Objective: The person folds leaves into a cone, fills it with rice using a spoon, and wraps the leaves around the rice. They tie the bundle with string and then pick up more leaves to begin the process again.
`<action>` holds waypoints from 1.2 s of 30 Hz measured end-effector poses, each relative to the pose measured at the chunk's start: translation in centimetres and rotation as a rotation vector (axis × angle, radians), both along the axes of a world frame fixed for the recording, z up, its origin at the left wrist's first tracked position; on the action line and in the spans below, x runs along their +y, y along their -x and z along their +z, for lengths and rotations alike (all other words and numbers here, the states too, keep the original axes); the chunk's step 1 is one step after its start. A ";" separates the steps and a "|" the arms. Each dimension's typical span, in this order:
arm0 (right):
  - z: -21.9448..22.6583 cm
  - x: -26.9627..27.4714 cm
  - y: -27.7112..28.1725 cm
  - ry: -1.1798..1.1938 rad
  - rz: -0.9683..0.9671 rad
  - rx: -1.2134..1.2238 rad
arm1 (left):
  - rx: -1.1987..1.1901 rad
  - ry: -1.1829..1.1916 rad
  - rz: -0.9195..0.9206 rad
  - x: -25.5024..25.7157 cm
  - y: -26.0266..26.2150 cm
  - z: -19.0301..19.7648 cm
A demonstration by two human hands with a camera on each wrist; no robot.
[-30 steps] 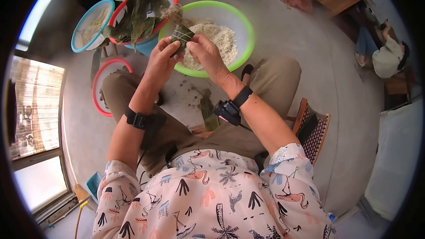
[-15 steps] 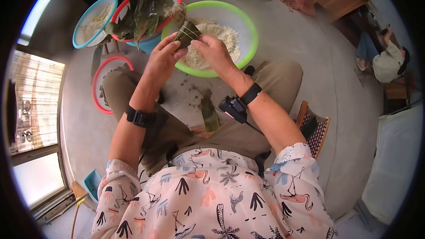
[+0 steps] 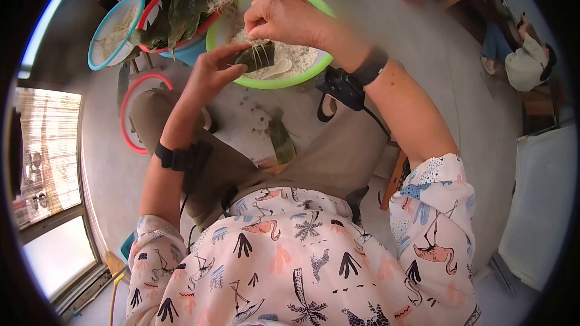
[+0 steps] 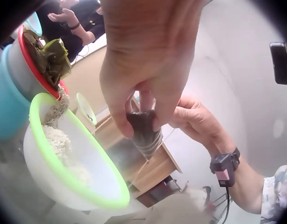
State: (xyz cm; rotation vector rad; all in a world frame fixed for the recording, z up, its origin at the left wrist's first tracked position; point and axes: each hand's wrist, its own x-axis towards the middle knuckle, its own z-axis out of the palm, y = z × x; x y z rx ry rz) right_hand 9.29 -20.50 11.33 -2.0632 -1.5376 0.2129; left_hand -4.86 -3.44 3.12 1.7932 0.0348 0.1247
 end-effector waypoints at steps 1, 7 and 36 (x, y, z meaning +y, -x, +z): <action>-0.1 0.3 -0.6 0.002 0.022 0.102 | 0.014 0.050 -0.059 -0.2 0.1 0.5; -2.1 0.7 -1.6 0.095 0.043 0.639 | 0.081 0.335 -0.180 -0.8 1.0 2.0; 2.3 -0.8 4.5 -0.043 -0.040 -0.161 | -0.022 -0.080 0.215 0.0 0.9 -1.2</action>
